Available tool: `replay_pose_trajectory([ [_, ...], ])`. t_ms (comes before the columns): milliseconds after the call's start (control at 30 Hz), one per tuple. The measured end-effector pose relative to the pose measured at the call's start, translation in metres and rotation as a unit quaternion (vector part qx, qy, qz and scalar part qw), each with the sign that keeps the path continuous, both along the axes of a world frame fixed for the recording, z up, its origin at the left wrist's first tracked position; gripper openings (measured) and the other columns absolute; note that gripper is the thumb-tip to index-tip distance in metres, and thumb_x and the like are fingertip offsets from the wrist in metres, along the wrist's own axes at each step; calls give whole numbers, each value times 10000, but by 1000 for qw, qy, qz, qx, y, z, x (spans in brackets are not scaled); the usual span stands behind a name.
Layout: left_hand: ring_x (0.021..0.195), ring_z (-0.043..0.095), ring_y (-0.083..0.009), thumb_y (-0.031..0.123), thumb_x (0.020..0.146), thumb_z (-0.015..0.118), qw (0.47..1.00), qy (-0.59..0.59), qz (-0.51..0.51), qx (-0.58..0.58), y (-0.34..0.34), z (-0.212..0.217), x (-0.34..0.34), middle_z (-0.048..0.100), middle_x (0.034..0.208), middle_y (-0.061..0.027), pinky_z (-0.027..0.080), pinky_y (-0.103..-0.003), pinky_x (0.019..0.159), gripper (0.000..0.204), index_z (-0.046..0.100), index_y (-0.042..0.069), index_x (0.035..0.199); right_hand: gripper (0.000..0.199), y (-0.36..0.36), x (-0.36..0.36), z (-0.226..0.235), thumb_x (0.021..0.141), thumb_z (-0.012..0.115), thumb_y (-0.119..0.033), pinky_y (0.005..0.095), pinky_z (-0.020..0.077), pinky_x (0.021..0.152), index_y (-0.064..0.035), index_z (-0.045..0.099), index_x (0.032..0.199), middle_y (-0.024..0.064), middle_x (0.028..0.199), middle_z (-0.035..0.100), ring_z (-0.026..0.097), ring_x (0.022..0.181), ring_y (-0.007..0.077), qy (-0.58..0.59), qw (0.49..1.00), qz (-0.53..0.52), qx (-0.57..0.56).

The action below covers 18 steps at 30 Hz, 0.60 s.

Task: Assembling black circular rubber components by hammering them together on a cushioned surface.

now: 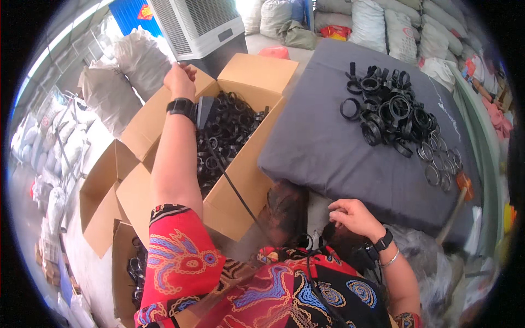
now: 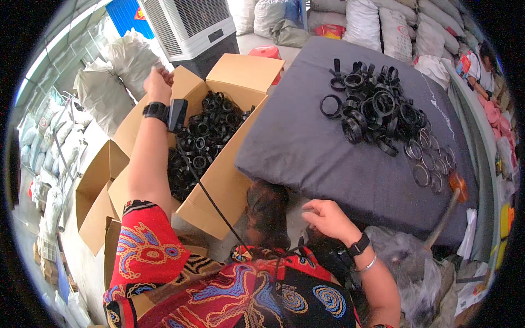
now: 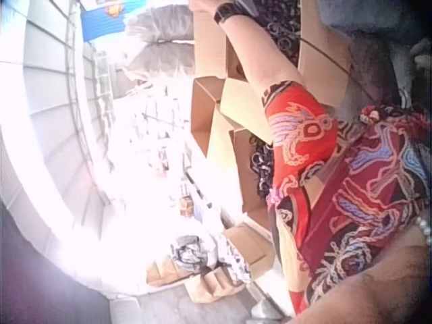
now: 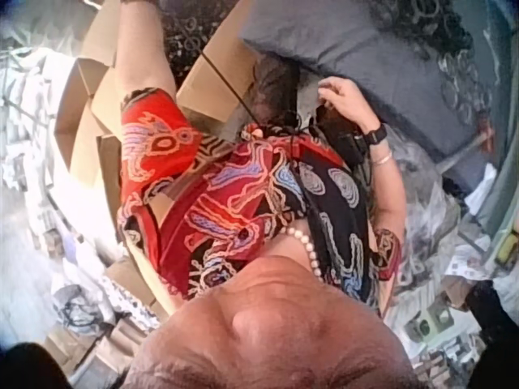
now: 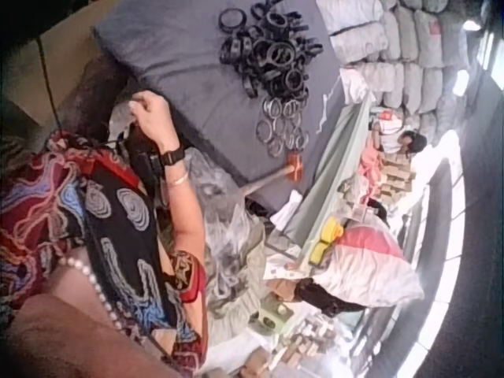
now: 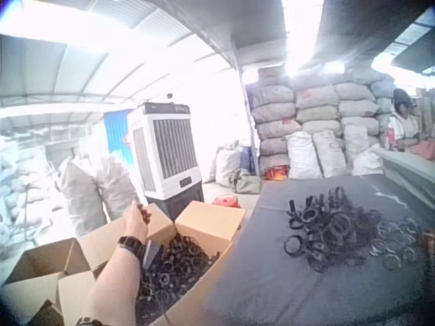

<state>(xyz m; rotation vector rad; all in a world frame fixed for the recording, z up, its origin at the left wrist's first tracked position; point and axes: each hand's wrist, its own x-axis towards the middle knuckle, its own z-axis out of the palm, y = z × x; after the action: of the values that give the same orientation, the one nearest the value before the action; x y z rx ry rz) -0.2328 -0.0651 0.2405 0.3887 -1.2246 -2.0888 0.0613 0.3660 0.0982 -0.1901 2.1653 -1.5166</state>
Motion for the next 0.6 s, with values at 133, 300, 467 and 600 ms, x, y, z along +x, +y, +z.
replay_pose_trajectory([
  [133, 524, 586, -224, 252, 932, 468, 998, 40, -28, -46, 21, 33, 4, 574, 673, -99, 414, -310, 449, 302, 588, -13, 850, 304, -44, -3, -13, 888, 561, -183, 282, 504, 650, 25, 590, 1108, 83, 847, 656, 609, 698, 139, 63, 985, 155, -42],
  [300, 560, 597, -222, 276, 953, 439, 993, 53, -80, -65, 46, 51, 11, 571, 681, -89, 428, -318, 487, 341, 592, -22, 887, 256, -116, 10, -29, 885, 554, -214, 347, 455, 626, 34, 603, 927, 183, 726, 588, 552, 614, 250, 176, 923, 321, -120],
  [467, 584, 605, -225, 281, 964, 406, 989, 51, -116, -73, 38, 58, 19, 572, 697, -86, 427, -314, 515, 353, 581, -24, 934, 261, -134, 14, 1, 880, 563, -198, 379, 410, 580, 42, 545, 778, 224, 651, 507, 488, 562, 262, 130, 897, 398, -140],
  [600, 715, 596, -247, 306, 990, 358, 985, 21, -138, -102, 46, 52, 21, 563, 773, -88, 472, -346, 600, 373, 561, -6, 958, 230, -148, 17, 17, 877, 571, -170, 359, 411, 584, 39, 537, 789, 202, 638, 501, 479, 562, 222, 111, 891, 395, -195],
])
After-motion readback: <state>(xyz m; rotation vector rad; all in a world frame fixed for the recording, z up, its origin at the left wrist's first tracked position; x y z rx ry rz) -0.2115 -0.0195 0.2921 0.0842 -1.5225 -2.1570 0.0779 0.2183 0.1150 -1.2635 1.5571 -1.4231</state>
